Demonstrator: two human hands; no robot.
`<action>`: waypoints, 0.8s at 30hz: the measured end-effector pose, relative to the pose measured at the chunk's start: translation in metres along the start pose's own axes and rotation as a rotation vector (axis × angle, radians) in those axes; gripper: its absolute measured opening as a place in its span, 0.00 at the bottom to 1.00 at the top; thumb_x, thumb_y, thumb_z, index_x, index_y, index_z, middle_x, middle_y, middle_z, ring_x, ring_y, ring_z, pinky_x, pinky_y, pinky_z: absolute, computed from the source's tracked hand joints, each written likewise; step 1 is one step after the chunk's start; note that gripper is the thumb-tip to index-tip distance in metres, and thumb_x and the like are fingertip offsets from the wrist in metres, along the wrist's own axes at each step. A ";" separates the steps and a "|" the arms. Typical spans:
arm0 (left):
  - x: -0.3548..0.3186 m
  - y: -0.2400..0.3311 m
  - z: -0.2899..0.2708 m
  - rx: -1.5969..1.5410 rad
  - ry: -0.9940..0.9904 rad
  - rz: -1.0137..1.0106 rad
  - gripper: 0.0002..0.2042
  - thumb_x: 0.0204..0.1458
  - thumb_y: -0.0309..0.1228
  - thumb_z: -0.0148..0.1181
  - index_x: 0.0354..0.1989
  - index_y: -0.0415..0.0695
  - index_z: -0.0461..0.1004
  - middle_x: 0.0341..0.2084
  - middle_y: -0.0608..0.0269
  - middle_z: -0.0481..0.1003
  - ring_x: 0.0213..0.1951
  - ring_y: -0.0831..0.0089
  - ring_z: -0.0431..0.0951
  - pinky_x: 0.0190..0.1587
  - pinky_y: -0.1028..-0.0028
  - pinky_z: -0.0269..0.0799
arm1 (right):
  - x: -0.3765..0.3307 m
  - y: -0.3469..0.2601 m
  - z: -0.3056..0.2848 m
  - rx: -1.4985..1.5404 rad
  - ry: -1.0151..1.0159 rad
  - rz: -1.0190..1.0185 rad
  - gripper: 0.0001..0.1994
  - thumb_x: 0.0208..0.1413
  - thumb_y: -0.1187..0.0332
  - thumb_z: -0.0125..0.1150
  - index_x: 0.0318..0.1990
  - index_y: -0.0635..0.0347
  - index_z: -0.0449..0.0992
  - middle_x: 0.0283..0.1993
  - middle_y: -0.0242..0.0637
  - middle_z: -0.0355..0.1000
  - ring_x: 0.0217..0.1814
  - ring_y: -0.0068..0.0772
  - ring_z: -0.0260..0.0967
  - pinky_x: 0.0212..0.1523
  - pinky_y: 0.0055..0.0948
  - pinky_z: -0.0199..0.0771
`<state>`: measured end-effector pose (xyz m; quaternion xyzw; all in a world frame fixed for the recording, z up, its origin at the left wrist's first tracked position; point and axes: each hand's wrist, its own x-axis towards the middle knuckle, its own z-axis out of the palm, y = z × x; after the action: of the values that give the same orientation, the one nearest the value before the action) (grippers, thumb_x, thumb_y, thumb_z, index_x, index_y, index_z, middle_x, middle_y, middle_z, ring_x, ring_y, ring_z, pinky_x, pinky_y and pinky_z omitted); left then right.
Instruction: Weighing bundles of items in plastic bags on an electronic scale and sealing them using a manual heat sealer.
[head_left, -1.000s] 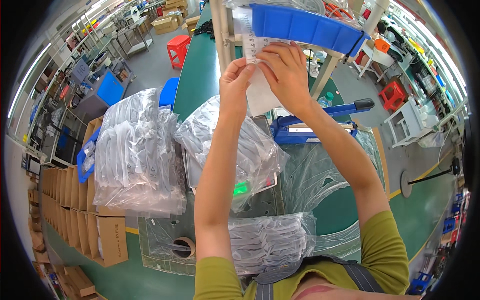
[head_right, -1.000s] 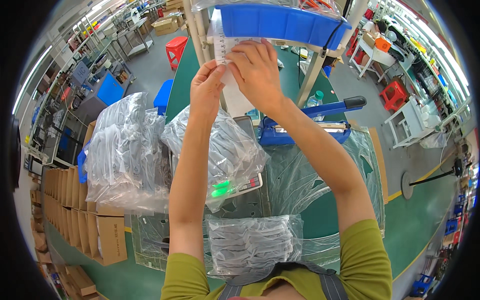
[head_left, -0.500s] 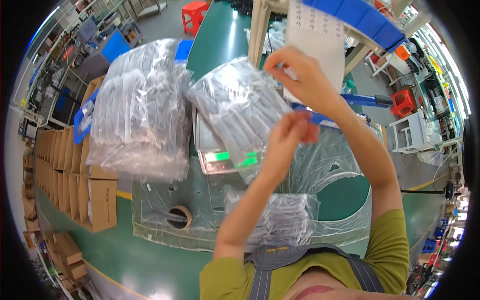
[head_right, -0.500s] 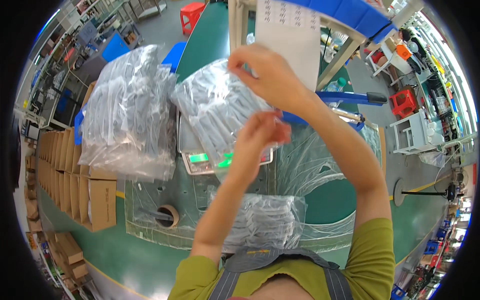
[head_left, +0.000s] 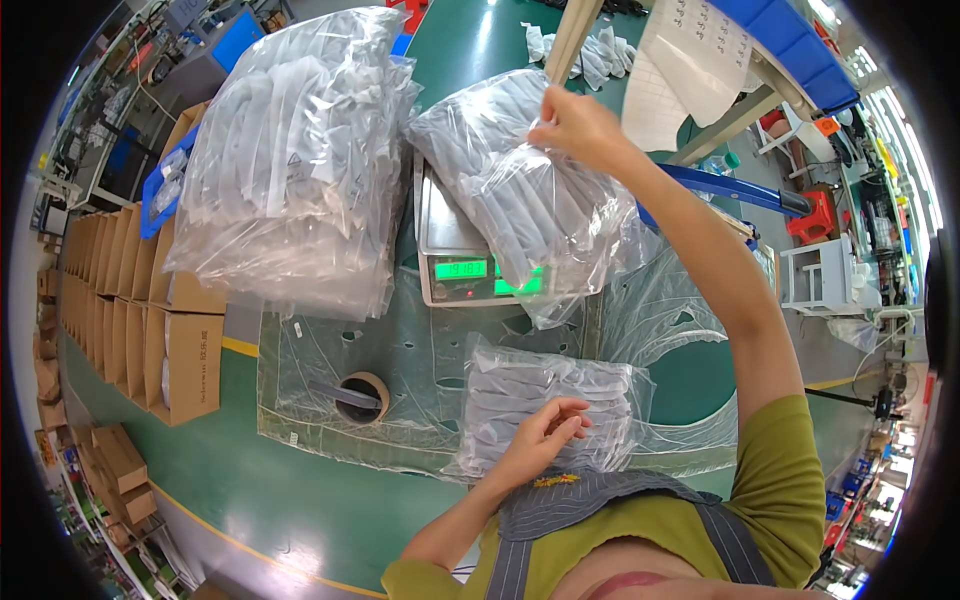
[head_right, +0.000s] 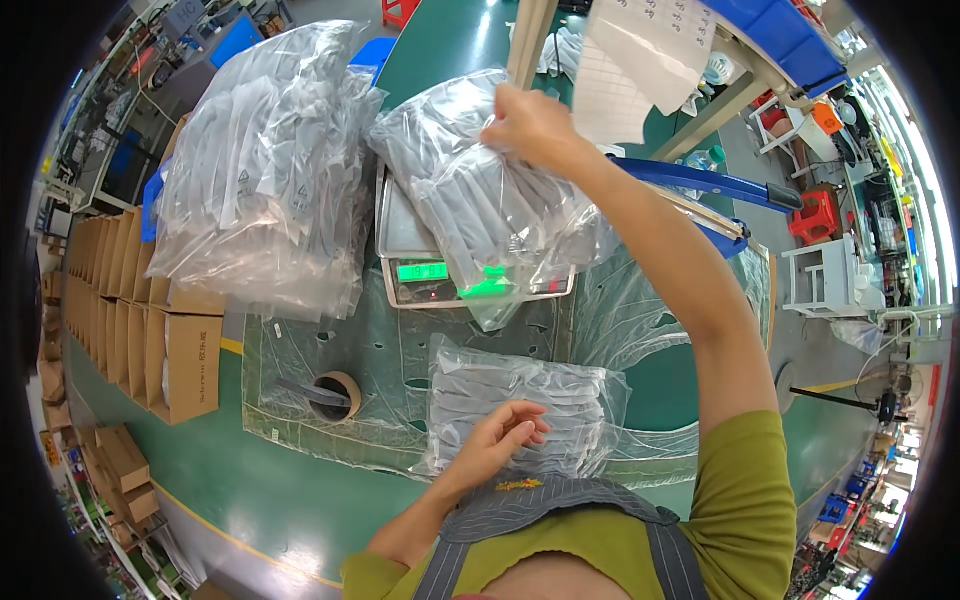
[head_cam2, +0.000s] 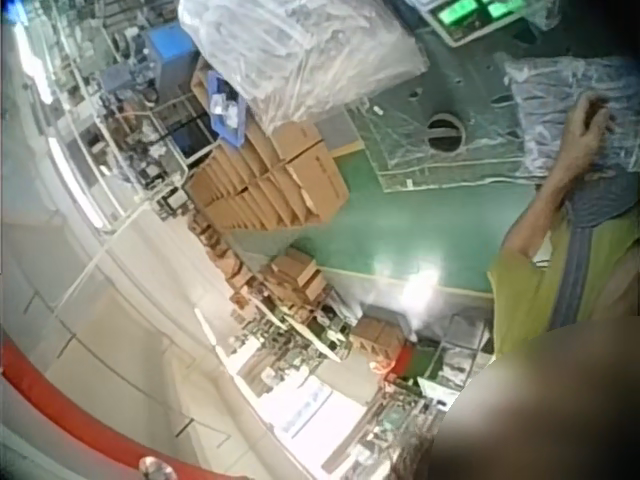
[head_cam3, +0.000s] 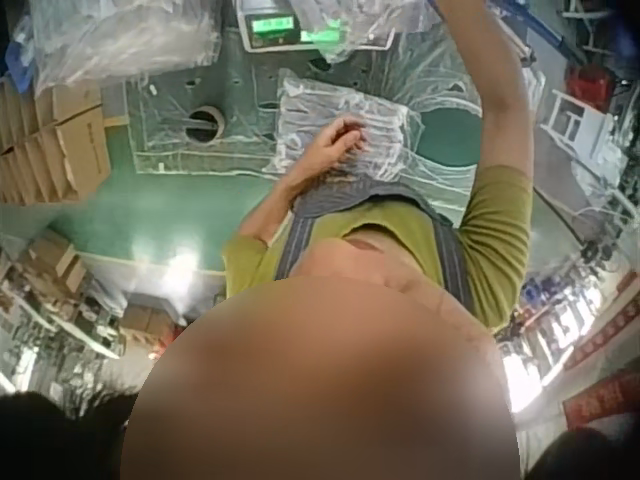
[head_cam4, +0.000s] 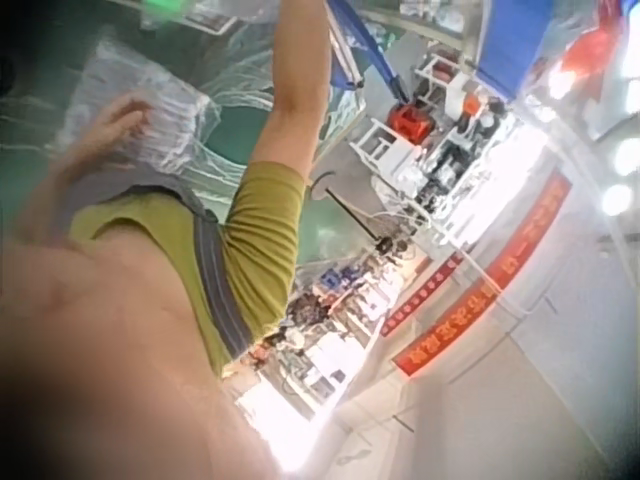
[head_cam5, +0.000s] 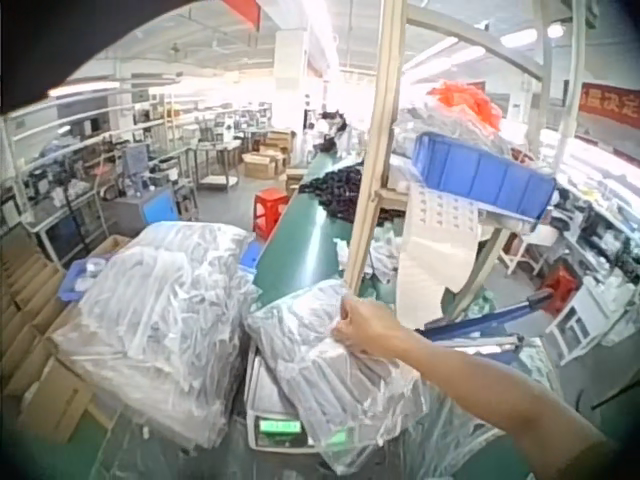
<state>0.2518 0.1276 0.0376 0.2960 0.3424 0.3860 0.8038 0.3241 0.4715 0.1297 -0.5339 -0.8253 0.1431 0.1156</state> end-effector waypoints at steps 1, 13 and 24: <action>-0.001 0.001 0.001 -0.008 -0.002 -0.002 0.13 0.58 0.30 0.45 0.50 0.40 0.64 0.39 0.61 0.70 0.40 0.76 0.71 0.45 0.76 0.66 | 0.001 0.007 -0.001 -0.004 0.084 0.008 0.15 0.46 0.60 0.61 0.35 0.61 0.68 0.27 0.42 0.71 0.29 0.36 0.68 0.31 0.32 0.65; 0.002 -0.003 -0.012 -0.066 0.126 0.028 0.17 0.58 0.36 0.46 0.52 0.39 0.62 0.40 0.57 0.71 0.37 0.73 0.73 0.39 0.75 0.69 | -0.212 0.071 -0.004 1.033 -0.519 0.489 0.18 0.60 0.55 0.42 0.42 0.62 0.68 0.28 0.31 0.69 0.31 0.21 0.67 0.30 0.22 0.68; 0.074 0.095 -0.040 0.053 0.648 0.522 0.18 0.54 0.33 0.52 0.48 0.36 0.58 0.28 0.60 0.68 0.23 0.77 0.71 0.23 0.80 0.66 | -0.187 0.008 0.041 1.388 -0.661 0.466 0.35 0.55 0.39 0.39 0.55 0.64 0.62 0.52 0.43 0.65 0.55 0.32 0.62 0.55 0.33 0.60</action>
<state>0.2156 0.2470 0.0601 0.2563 0.5011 0.6410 0.5218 0.3921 0.2989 0.0814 -0.4289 -0.4069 0.7946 0.1377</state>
